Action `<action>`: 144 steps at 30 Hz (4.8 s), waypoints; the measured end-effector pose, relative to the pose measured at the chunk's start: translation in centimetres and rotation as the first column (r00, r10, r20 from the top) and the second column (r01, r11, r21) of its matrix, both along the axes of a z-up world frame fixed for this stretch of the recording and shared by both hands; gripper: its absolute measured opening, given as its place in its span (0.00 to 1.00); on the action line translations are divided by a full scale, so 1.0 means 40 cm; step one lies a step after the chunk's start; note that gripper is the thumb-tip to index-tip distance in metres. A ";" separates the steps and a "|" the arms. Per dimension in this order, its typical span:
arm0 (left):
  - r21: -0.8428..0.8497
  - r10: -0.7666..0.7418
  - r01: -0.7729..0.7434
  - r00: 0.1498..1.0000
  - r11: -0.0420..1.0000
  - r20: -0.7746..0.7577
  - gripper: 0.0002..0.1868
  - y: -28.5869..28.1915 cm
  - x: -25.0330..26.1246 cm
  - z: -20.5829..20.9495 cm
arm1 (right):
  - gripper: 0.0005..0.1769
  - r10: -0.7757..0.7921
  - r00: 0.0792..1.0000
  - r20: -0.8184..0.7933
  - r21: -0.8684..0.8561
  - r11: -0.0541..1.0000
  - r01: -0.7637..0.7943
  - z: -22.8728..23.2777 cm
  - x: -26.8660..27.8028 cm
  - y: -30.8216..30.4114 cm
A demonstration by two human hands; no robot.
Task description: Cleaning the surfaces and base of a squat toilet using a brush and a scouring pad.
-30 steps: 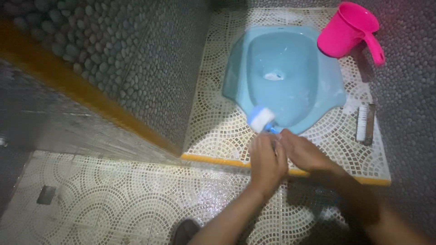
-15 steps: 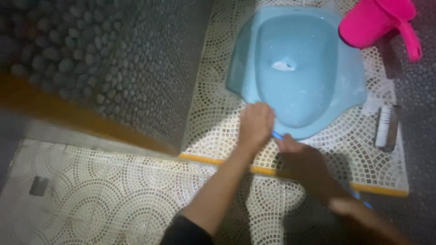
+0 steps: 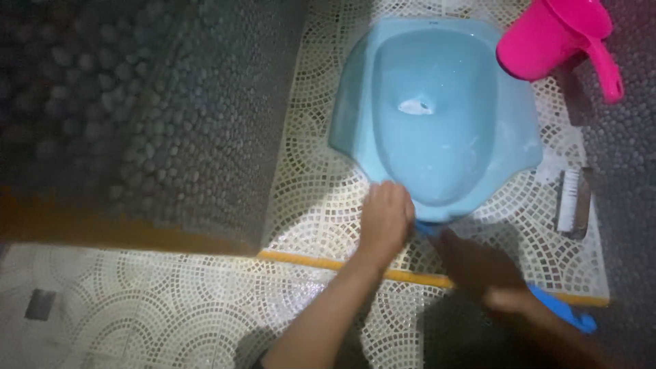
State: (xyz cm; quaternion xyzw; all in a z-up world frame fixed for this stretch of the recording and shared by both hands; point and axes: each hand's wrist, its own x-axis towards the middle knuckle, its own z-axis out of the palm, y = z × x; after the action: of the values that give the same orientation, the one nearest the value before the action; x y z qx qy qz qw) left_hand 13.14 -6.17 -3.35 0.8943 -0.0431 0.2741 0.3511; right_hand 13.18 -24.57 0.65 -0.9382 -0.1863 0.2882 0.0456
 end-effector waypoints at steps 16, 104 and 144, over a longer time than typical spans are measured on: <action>-0.013 0.022 -0.026 0.965 1.000 -0.261 0.05 0.010 -0.005 0.054 | 0.21 0.051 0.985 -0.168 -0.221 0.971 -0.088 0.030 0.031 -0.009; 0.113 0.307 -0.287 0.923 0.951 -0.231 0.16 0.309 -0.185 -0.017 | 0.20 0.117 0.937 0.329 0.071 0.986 -0.148 0.111 -0.056 0.250; 0.201 0.228 -0.149 0.855 0.968 -0.466 0.48 0.253 0.104 0.060 | 0.16 0.181 0.887 0.424 0.212 0.933 -0.292 -0.060 0.512 0.427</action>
State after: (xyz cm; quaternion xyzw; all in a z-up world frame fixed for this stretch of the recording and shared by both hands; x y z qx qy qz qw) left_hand 17.31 3.96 -0.94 0.9591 0.1130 0.0697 0.2501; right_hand 33.65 -7.48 -1.76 -0.9318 -0.3430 0.0668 0.0984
